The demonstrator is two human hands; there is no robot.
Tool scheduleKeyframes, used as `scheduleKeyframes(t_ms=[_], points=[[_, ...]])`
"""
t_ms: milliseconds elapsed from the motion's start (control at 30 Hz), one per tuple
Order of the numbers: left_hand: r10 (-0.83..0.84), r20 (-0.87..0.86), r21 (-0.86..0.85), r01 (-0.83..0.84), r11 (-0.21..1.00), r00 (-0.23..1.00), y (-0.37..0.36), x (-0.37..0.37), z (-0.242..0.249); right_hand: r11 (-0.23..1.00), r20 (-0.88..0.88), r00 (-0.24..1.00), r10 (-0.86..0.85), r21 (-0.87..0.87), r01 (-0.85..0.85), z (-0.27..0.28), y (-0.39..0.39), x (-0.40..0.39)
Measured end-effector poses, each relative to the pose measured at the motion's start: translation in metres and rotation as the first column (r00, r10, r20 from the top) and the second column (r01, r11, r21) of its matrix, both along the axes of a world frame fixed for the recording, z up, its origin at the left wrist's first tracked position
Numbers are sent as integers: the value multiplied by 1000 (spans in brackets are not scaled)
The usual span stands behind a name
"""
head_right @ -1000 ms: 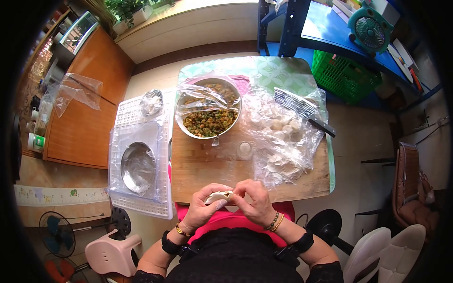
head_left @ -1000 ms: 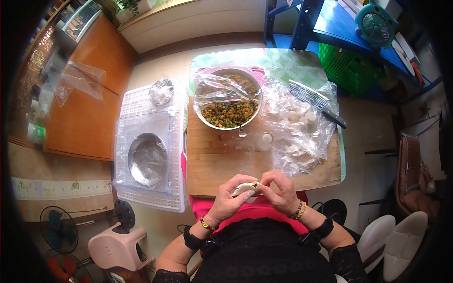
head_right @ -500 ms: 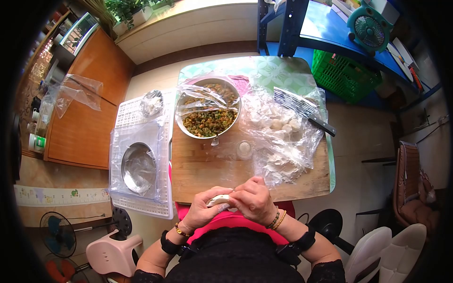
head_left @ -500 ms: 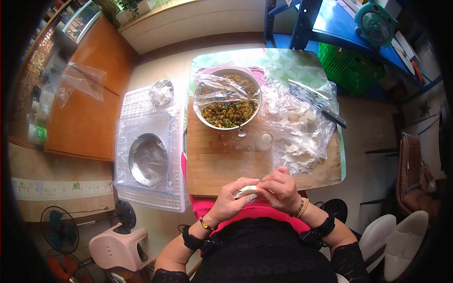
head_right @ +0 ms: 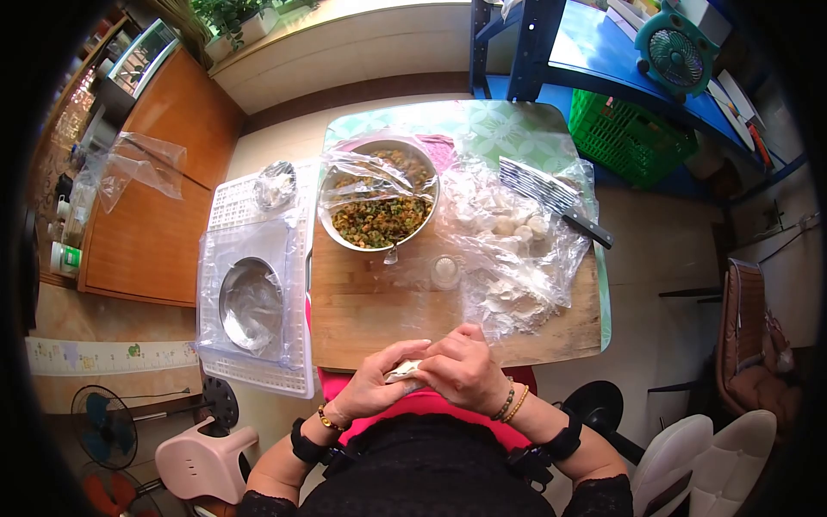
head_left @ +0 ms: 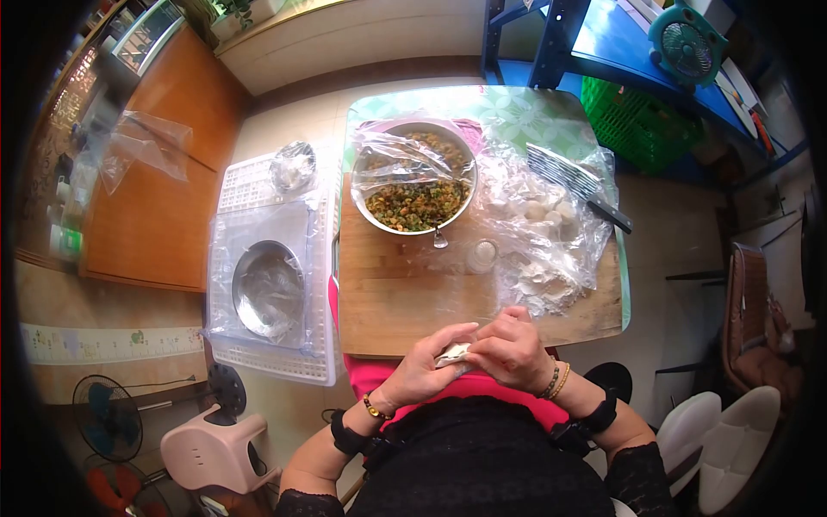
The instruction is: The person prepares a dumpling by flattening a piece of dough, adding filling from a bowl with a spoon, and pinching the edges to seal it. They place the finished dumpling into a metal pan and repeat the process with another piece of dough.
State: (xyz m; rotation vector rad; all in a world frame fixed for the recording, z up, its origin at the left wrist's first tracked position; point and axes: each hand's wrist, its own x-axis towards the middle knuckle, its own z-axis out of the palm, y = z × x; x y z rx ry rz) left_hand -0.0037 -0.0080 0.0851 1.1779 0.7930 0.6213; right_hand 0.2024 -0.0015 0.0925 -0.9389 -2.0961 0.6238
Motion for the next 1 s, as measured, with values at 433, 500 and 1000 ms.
scheduleKeyframes(t_ms=[433,500,1000], points=[[-67,-40,127,72,989,997,3,4,-3,997,2,1000,-11,-83,11,9,-1,0],[-76,-74,184,89,979,994,3,6,-4,996,-1,1000,29,-80,-29,6,-1,2],[-31,124,-118,45,992,992,2,0,-9,994,-48,995,-84,-80,80,9,0,-8]])
